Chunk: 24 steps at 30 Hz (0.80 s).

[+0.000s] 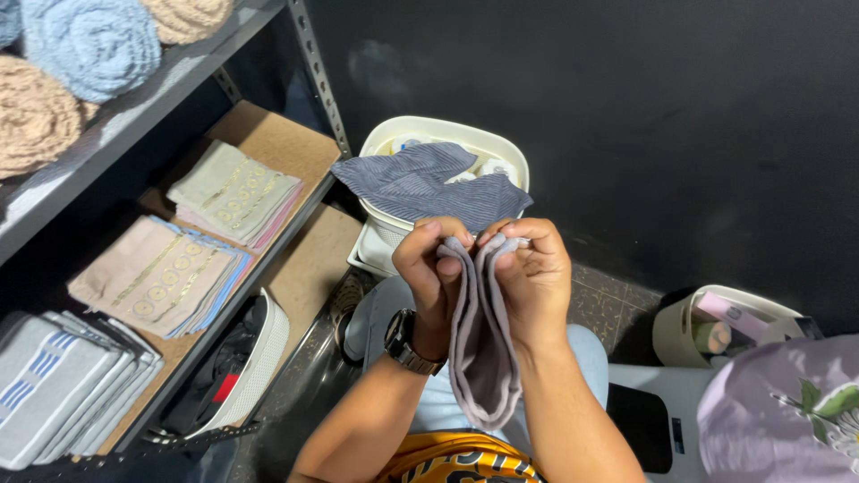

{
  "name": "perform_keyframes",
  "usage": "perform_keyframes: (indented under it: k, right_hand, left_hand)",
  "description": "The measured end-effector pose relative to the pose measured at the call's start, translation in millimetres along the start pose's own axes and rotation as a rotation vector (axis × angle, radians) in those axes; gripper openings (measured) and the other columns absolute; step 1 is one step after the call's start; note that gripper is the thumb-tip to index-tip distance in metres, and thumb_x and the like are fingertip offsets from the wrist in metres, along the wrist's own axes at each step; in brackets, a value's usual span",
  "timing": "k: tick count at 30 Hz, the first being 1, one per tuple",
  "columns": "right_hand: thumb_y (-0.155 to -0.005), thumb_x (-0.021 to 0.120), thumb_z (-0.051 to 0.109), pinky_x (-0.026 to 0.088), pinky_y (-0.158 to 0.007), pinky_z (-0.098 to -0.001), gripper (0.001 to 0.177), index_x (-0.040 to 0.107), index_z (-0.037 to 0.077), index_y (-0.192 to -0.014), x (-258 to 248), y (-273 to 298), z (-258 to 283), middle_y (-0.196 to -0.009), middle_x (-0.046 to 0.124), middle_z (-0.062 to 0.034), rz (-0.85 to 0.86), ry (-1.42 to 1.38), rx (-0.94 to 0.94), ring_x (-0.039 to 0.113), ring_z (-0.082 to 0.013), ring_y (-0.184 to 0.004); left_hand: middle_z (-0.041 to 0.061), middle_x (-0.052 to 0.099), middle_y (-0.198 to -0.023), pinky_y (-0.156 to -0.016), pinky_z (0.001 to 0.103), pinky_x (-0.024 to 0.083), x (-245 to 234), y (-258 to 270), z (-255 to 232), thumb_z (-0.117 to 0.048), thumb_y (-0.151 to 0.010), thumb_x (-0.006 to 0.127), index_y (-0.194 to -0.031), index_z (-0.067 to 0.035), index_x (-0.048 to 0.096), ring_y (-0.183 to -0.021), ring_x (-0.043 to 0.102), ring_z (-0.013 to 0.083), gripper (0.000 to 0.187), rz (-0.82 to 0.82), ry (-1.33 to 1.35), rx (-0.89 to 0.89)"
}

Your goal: The person folds various small towels and cloths by hand, picking them from a white basket and placing them onto a shelf. The person handles light blue, beige, pink, and grey towels, folding each one neatly before stacking them on the shelf.

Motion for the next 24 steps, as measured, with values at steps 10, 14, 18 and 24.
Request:
perform_keyframes:
  k: [10,14,18,24]
  right_hand:
    - [-0.099,0.07,0.012,0.051,-0.098,-0.0361,0.026,0.055,-0.001,-0.115,26,2,-41,-0.11,0.064,-0.0211,0.163,0.041,0.074,0.065,-0.0268,-0.109]
    - [-0.103,0.065,0.018,0.045,-0.108,-0.0394,0.025,0.059,-0.002,-0.117,56,-1,-38,-0.122,0.063,-0.02,0.331,0.171,0.041,0.061,-0.0307,-0.126]
    - [-0.105,0.061,0.019,0.042,-0.11,-0.0409,0.03,0.057,-0.005,-0.124,65,14,-63,-0.122,0.063,-0.0219,0.389,0.067,0.074,0.059,-0.0324,-0.128]
    - [-0.106,0.06,0.032,0.04,-0.115,-0.0395,0.053,0.056,-0.007,-0.142,96,25,-85,-0.142,0.059,-0.0195,0.514,0.05,0.244,0.051,-0.024,-0.138]
  left_hand:
    - [0.027,0.046,-0.116,-0.093,0.047,0.051,-22,-4,-6,-0.021,-0.114,0.045,-0.141,0.004,0.029,-0.1,0.048,0.0287,0.04,0.05,0.03,0.027]
    - [0.027,0.037,-0.147,-0.114,0.037,0.035,-37,-1,5,-0.022,-0.112,0.055,-0.151,0.001,0.025,-0.123,0.043,0.0234,0.055,0.048,-0.023,-0.106]
    - [0.028,0.017,-0.168,-0.124,0.041,0.018,-55,-12,13,-0.045,-0.115,0.044,-0.164,0.004,0.008,-0.139,0.026,0.0308,0.079,0.088,-0.188,-0.209]
    - [0.031,-0.006,-0.174,-0.12,0.072,0.009,-115,15,64,-0.074,-0.095,0.058,-0.169,-0.002,-0.011,-0.158,0.0,0.0535,0.124,0.115,-0.116,-0.25]
Point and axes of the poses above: each hand's wrist, its own y-axis away from the middle knuckle, its own x-axis out of the palm, z = x × y, the point moved 10 cm from there along -y, towards the middle knuckle
